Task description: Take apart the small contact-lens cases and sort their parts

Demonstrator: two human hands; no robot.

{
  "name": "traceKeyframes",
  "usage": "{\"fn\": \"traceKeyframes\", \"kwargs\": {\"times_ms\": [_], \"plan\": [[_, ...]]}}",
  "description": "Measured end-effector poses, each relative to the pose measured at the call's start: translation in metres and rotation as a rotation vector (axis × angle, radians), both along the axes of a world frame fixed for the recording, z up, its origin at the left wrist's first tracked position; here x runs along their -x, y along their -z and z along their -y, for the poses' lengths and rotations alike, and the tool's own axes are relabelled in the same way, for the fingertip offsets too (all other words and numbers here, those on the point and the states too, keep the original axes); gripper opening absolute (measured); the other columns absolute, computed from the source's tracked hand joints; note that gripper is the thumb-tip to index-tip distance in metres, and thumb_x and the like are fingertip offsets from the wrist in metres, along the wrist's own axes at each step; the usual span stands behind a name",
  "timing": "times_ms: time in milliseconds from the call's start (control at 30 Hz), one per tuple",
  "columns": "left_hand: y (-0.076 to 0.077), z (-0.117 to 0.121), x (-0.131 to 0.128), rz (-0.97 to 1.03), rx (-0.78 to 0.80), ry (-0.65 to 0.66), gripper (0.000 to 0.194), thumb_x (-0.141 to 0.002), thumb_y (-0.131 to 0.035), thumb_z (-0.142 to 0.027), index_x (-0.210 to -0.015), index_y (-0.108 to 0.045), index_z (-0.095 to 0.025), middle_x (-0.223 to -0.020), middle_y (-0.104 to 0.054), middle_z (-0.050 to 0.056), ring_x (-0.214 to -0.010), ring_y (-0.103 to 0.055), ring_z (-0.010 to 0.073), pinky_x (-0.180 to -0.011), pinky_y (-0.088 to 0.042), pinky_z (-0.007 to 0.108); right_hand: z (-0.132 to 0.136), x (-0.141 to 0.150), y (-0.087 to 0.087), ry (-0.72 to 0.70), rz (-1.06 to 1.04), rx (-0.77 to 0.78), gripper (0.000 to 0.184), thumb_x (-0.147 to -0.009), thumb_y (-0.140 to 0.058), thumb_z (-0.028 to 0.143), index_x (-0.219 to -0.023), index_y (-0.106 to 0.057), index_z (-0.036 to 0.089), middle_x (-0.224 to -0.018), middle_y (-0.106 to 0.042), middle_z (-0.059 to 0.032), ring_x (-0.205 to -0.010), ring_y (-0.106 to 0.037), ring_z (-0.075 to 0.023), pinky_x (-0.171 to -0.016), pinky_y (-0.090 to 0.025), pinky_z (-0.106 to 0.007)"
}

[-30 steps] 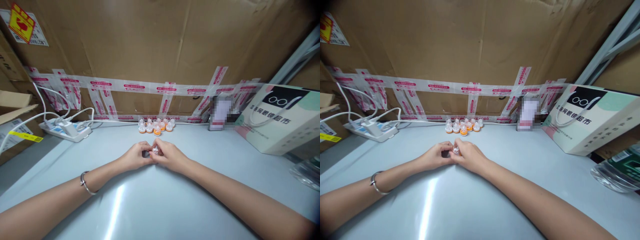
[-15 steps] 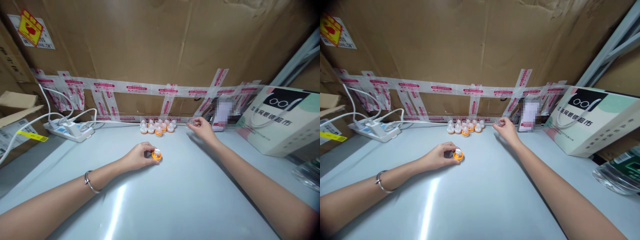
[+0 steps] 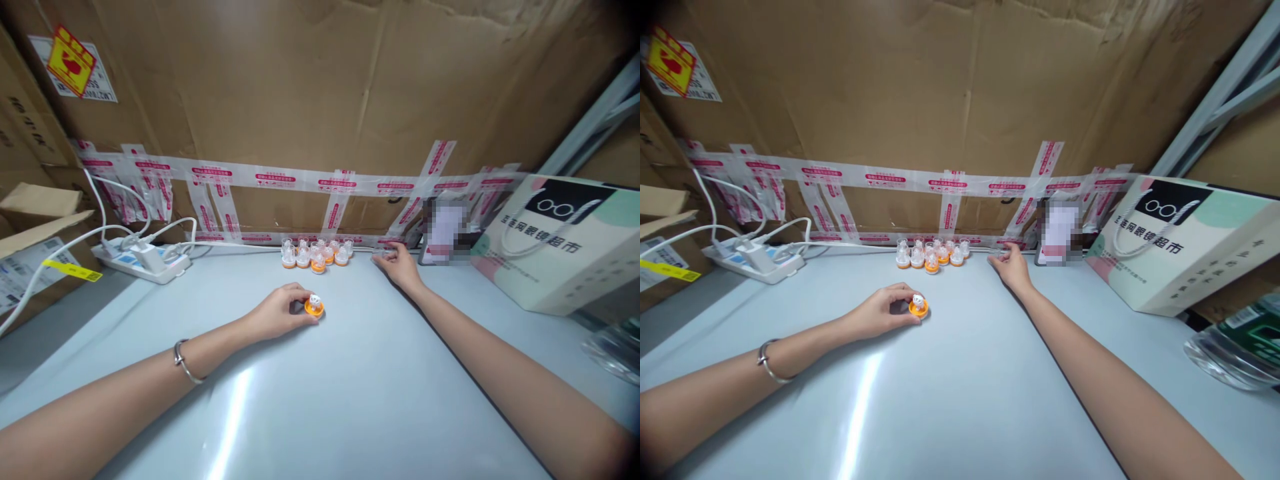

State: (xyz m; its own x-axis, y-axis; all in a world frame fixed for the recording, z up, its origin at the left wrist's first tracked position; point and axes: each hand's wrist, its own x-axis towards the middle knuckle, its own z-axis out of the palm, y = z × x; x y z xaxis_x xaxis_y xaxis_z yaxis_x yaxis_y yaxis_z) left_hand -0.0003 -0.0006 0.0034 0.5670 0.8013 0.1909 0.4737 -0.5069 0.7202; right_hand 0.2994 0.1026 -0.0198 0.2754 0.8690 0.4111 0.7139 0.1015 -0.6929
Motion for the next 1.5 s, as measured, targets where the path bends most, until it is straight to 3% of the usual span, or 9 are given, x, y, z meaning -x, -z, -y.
{"fn": "traceKeyframes", "kwargs": {"times_ms": [300,433,533,633,733,967,1267,1433,1500], "plan": [[0.002,0.000,-0.001,0.012,-0.034,0.003,0.023,-0.075,-0.056,-0.031,-0.094,-0.062,-0.019,-0.093,-0.056,0.004,-0.083,-0.051,0.0147,-0.079,-0.039,0.025,0.000,-0.002,0.003,-0.025,-0.056,-0.023,0.061,-0.057,-0.065,0.039,-0.104,-0.038,0.012,-0.063,-0.049,0.0027,-0.055,-0.047,-0.0140,-0.058,-0.040,-0.029],[0.003,0.000,-0.001,0.011,-0.039,-0.005,0.024,-0.075,-0.056,-0.031,-0.096,-0.062,-0.019,-0.096,-0.056,0.005,-0.084,-0.051,0.0152,-0.080,-0.039,0.027,0.023,0.018,-0.014,-0.041,-0.052,-0.272,0.047,-0.066,-0.059,0.039,-0.100,-0.036,0.017,-0.072,-0.044,0.0010,-0.058,-0.041,-0.0116,-0.057,-0.038,-0.026],[0.003,0.000,-0.002,0.029,-0.026,-0.008,0.028,-0.074,-0.058,-0.030,-0.099,-0.060,-0.019,-0.096,-0.056,0.005,-0.084,-0.051,0.0149,-0.080,-0.039,0.026,0.053,0.050,-0.026,-0.308,-0.001,-0.317,0.027,-0.075,-0.052,0.035,-0.094,-0.041,0.018,-0.074,-0.044,0.0002,-0.064,-0.043,-0.0116,-0.061,-0.038,-0.025],[0.002,0.000,-0.003,0.042,-0.030,-0.012,0.029,-0.072,-0.060,-0.031,-0.098,-0.060,-0.018,-0.092,-0.057,0.005,-0.082,-0.051,0.0143,-0.077,-0.040,0.025,0.081,0.084,-0.029,-0.649,0.040,-0.114,0.027,-0.076,-0.053,0.035,-0.096,-0.044,0.018,-0.076,-0.047,-0.0005,-0.066,-0.045,-0.0111,-0.063,-0.039,-0.024],[0.003,-0.001,-0.003,0.041,-0.034,-0.031,0.030,-0.069,-0.062,-0.036,-0.092,-0.061,-0.016,-0.085,-0.057,0.004,-0.076,-0.051,0.0138,-0.070,-0.040,0.024,0.095,0.105,-0.024,-0.800,0.062,0.048,0.033,-0.074,-0.057,0.038,-0.098,-0.048,0.018,-0.078,-0.048,-0.0003,-0.066,-0.045,-0.0105,-0.061,-0.039,-0.023],[0.009,-0.003,-0.005,0.055,-0.036,-0.080,0.033,-0.065,-0.065,-0.040,-0.083,-0.058,-0.014,-0.080,-0.056,0.003,-0.072,-0.051,0.0135,-0.066,-0.041,0.024,0.101,0.115,-0.019,-0.819,0.030,0.080,0.022,-0.075,-0.057,0.036,-0.087,-0.057,0.017,-0.074,-0.051,-0.0009,-0.065,-0.046,-0.0108,-0.058,-0.038,-0.023],[0.009,0.000,-0.007,0.059,-0.021,-0.090,0.031,-0.064,-0.065,-0.038,-0.082,-0.057,-0.015,-0.080,-0.057,0.002,-0.072,-0.052,0.0131,-0.065,-0.041,0.022,0.109,0.116,-0.017,-0.833,0.053,-0.073,0.011,-0.080,-0.051,0.025,-0.082,-0.058,0.018,-0.077,-0.055,-0.0035,-0.071,-0.050,-0.0135,-0.064,-0.041,-0.026],[0.011,0.006,-0.011,0.017,-0.041,-0.151,0.028,-0.064,-0.064,-0.037,-0.079,-0.056,-0.016,-0.076,-0.055,0.000,-0.067,-0.050,0.0120,-0.060,-0.039,0.022,0.110,0.118,-0.023,-0.702,-0.051,-0.166,0.010,-0.080,-0.049,0.026,-0.084,-0.055,0.018,-0.077,-0.054,-0.0028,-0.069,-0.050,-0.0132,-0.066,-0.042,-0.026],[0.010,0.008,-0.013,-0.011,-0.078,-0.163,0.027,-0.064,-0.063,-0.038,-0.075,-0.054,-0.015,-0.072,-0.052,-0.001,-0.065,-0.048,0.0115,-0.057,-0.038,0.022,0.113,0.122,-0.024,-0.731,-0.076,-0.144,0.010,-0.080,-0.050,0.026,-0.084,-0.055,0.018,-0.076,-0.054,-0.0022,-0.069,-0.051,-0.0128,-0.066,-0.042,-0.025]]}}
